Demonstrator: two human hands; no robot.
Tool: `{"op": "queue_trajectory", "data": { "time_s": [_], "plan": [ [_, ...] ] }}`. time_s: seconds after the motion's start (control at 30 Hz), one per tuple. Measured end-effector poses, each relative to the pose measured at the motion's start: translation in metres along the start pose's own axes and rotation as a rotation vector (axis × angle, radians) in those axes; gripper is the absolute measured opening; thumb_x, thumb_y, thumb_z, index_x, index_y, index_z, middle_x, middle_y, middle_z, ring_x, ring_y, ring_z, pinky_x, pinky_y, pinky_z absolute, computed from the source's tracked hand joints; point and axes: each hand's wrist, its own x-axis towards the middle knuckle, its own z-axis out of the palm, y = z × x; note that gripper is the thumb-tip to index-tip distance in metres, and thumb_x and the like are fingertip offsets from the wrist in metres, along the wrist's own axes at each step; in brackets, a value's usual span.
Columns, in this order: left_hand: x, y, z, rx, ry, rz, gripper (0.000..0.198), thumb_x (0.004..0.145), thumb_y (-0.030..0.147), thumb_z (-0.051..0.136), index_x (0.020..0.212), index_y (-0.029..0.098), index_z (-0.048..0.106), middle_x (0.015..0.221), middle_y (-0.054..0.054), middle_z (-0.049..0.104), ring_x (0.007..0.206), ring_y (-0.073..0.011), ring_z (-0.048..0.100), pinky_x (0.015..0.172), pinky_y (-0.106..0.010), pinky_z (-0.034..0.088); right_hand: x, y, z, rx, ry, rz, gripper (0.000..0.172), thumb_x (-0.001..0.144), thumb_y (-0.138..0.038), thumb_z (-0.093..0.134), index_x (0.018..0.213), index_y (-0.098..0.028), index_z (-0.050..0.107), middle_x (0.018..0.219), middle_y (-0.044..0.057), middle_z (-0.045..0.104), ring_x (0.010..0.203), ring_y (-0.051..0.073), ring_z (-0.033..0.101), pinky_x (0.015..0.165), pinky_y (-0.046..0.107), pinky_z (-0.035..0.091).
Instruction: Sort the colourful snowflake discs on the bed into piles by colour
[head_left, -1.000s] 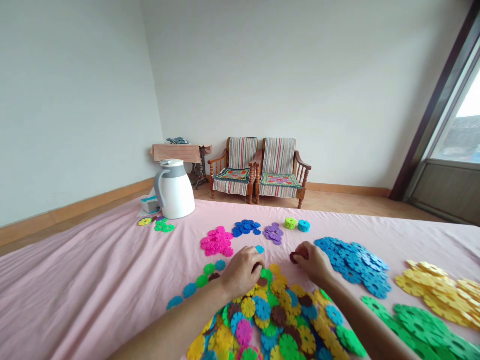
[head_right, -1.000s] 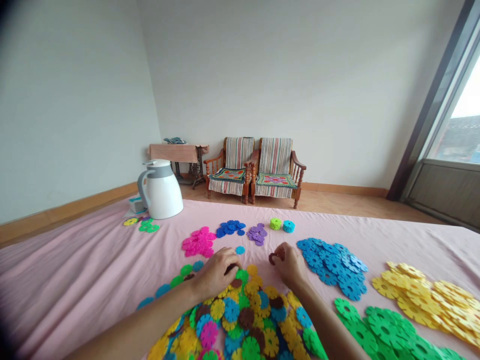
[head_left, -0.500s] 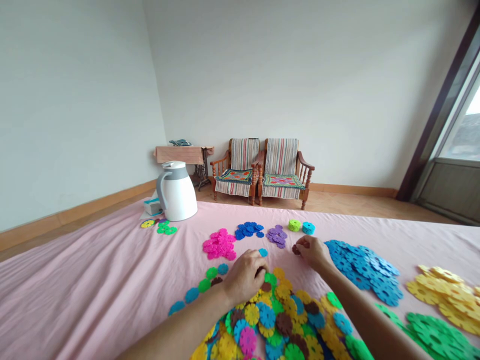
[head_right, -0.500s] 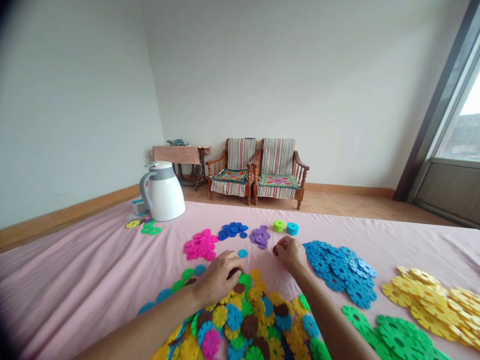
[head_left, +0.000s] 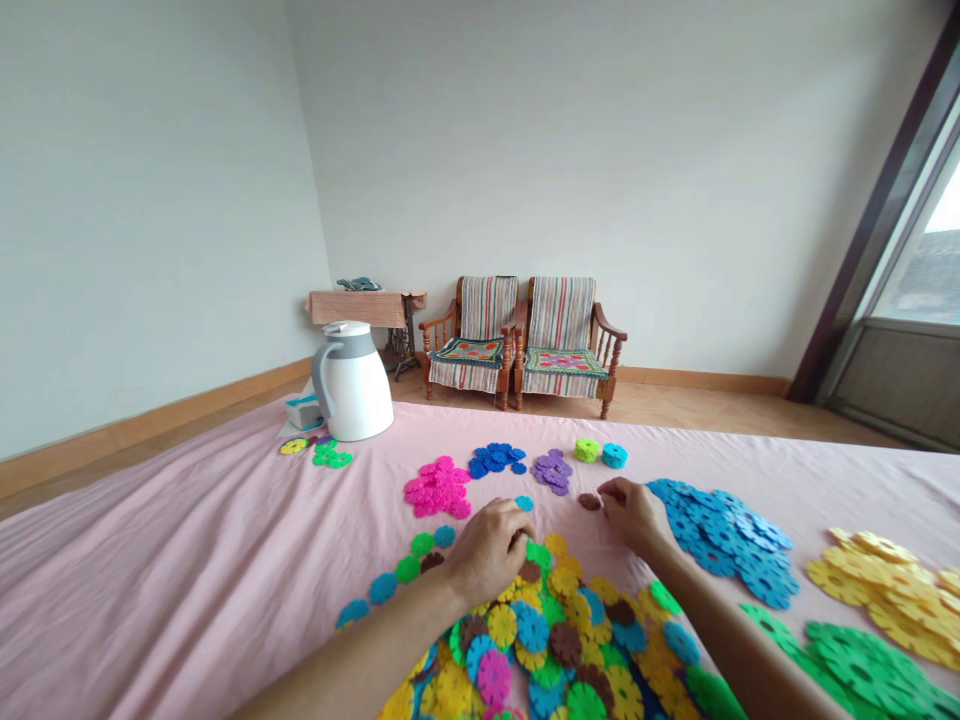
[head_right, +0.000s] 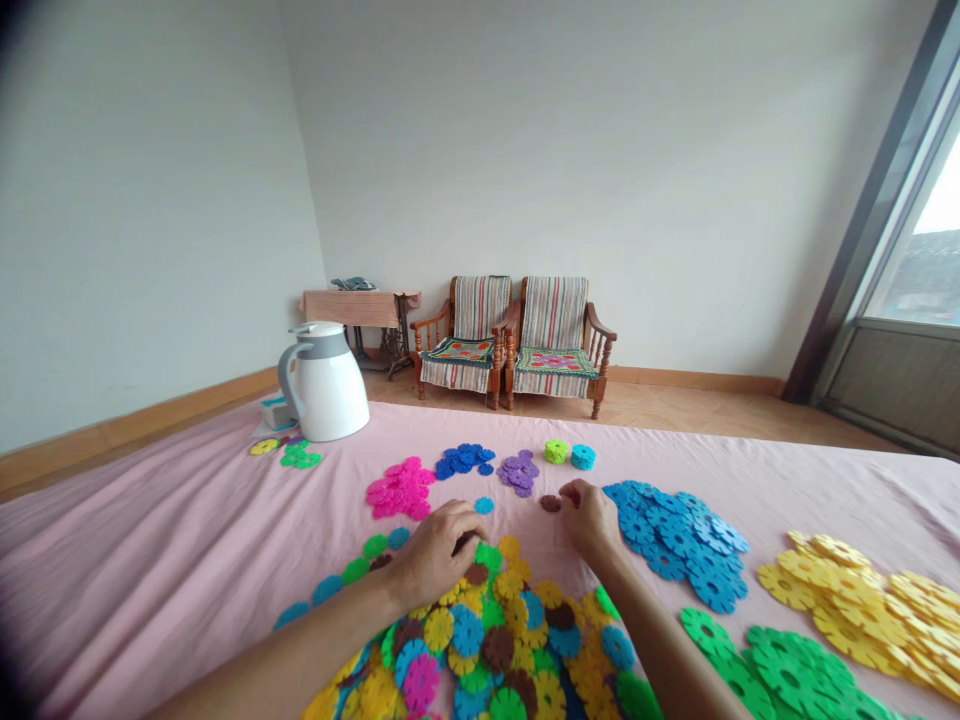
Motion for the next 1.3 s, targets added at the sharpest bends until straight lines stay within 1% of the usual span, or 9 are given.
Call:
{"op": "queue_trajectory", "data": {
  "time_s": [0.13, 0.3, 0.5, 0.7, 0.87, 1.03, 1.1, 1.17, 1.3],
  "plan": [
    [0.001, -0.006, 0.002, -0.036, 0.165, -0.080, 0.029, 0.070, -0.002, 0.043, 0.077, 0.017, 0.063, 0.080, -0.003, 0.062, 0.079, -0.0167, 0.057, 0.072, -0.026, 0.045, -0.012, -0.013, 0.002, 0.043, -0.030, -0.086, 0.018, 0.073, -0.021, 0.048, 0.073, -0.020, 0.066, 0.071, 0.003, 0.070, 0.065, 0.016, 0.062, 0.059, 0.023, 0.042],
    [0.005, -0.012, -0.002, -0.136, 0.305, -0.252, 0.033, 0.064, -0.007, 0.039, 0.068, 0.016, 0.063, 0.073, -0.002, 0.065, 0.075, -0.0155, 0.061, 0.071, -0.025, 0.046, -0.023, -0.043, 0.021, 0.085, -0.097, -0.251, 0.021, 0.073, -0.013, 0.047, 0.077, -0.019, 0.066, 0.074, 0.002, 0.068, 0.069, 0.014, 0.061, 0.065, 0.022, 0.044],
    [0.005, -0.019, -0.003, -0.158, 0.305, -0.319, 0.032, 0.068, -0.004, 0.041, 0.069, 0.016, 0.065, 0.073, -0.001, 0.069, 0.073, -0.0147, 0.063, 0.071, -0.024, 0.047, -0.029, -0.070, 0.035, 0.077, -0.210, -0.395, 0.033, 0.075, -0.013, 0.050, 0.103, -0.020, 0.066, 0.098, 0.007, 0.064, 0.086, 0.017, 0.061, 0.078, 0.025, 0.043],
    [0.004, -0.022, 0.000, -0.150, 0.262, -0.338, 0.032, 0.066, -0.004, 0.042, 0.070, 0.017, 0.066, 0.073, 0.000, 0.069, 0.073, -0.0148, 0.064, 0.071, -0.024, 0.048, -0.028, -0.075, 0.034, 0.063, -0.272, -0.412, 0.034, 0.073, -0.008, 0.050, 0.100, -0.018, 0.067, 0.099, 0.010, 0.063, 0.093, 0.020, 0.059, 0.082, 0.029, 0.042],
    [0.004, -0.021, 0.000, -0.145, 0.237, -0.352, 0.032, 0.065, -0.003, 0.042, 0.071, 0.017, 0.067, 0.074, -0.001, 0.069, 0.074, -0.0151, 0.063, 0.070, -0.023, 0.047, -0.030, -0.067, 0.013, 0.096, -0.272, -0.353, 0.031, 0.079, -0.013, 0.042, 0.102, -0.015, 0.064, 0.093, 0.008, 0.068, 0.079, 0.016, 0.061, 0.074, 0.026, 0.044],
    [0.005, -0.019, 0.000, -0.136, 0.225, -0.375, 0.029, 0.066, -0.001, 0.043, 0.068, 0.016, 0.066, 0.072, -0.001, 0.069, 0.073, -0.0151, 0.063, 0.068, -0.023, 0.047, -0.053, -0.062, -0.031, 0.103, -0.435, -0.363, 0.016, 0.074, -0.019, 0.050, 0.071, -0.017, 0.065, 0.065, 0.001, 0.065, 0.059, 0.012, 0.058, 0.055, 0.021, 0.039],
    [0.005, -0.019, 0.001, -0.132, 0.220, -0.383, 0.028, 0.066, 0.000, 0.043, 0.067, 0.016, 0.066, 0.072, -0.001, 0.069, 0.071, -0.0148, 0.063, 0.066, -0.022, 0.046, -0.065, -0.062, -0.046, 0.088, -0.522, -0.359, 0.010, 0.070, -0.021, 0.054, 0.072, -0.018, 0.063, 0.068, 0.000, 0.064, 0.061, 0.012, 0.056, 0.054, 0.021, 0.037],
    [0.005, -0.019, 0.001, -0.128, 0.215, -0.387, 0.028, 0.067, 0.001, 0.044, 0.067, 0.017, 0.066, 0.071, 0.000, 0.069, 0.070, -0.0145, 0.063, 0.065, -0.022, 0.046, -0.076, -0.061, -0.054, 0.056, -0.570, -0.344, 0.011, 0.066, -0.022, 0.058, 0.077, -0.019, 0.062, 0.075, 0.000, 0.063, 0.067, 0.013, 0.055, 0.057, 0.022, 0.037],
    [0.005, -0.020, 0.001, -0.122, 0.211, -0.387, 0.026, 0.068, 0.002, 0.044, 0.066, 0.017, 0.066, 0.068, 0.000, 0.068, 0.067, -0.0139, 0.062, 0.064, -0.021, 0.045, -0.089, -0.061, -0.056, 0.053, -0.604, -0.346, 0.018, 0.061, -0.019, 0.061, 0.079, -0.020, 0.058, 0.080, -0.002, 0.060, 0.074, 0.013, 0.051, 0.063, 0.022, 0.035]
  ]
}}
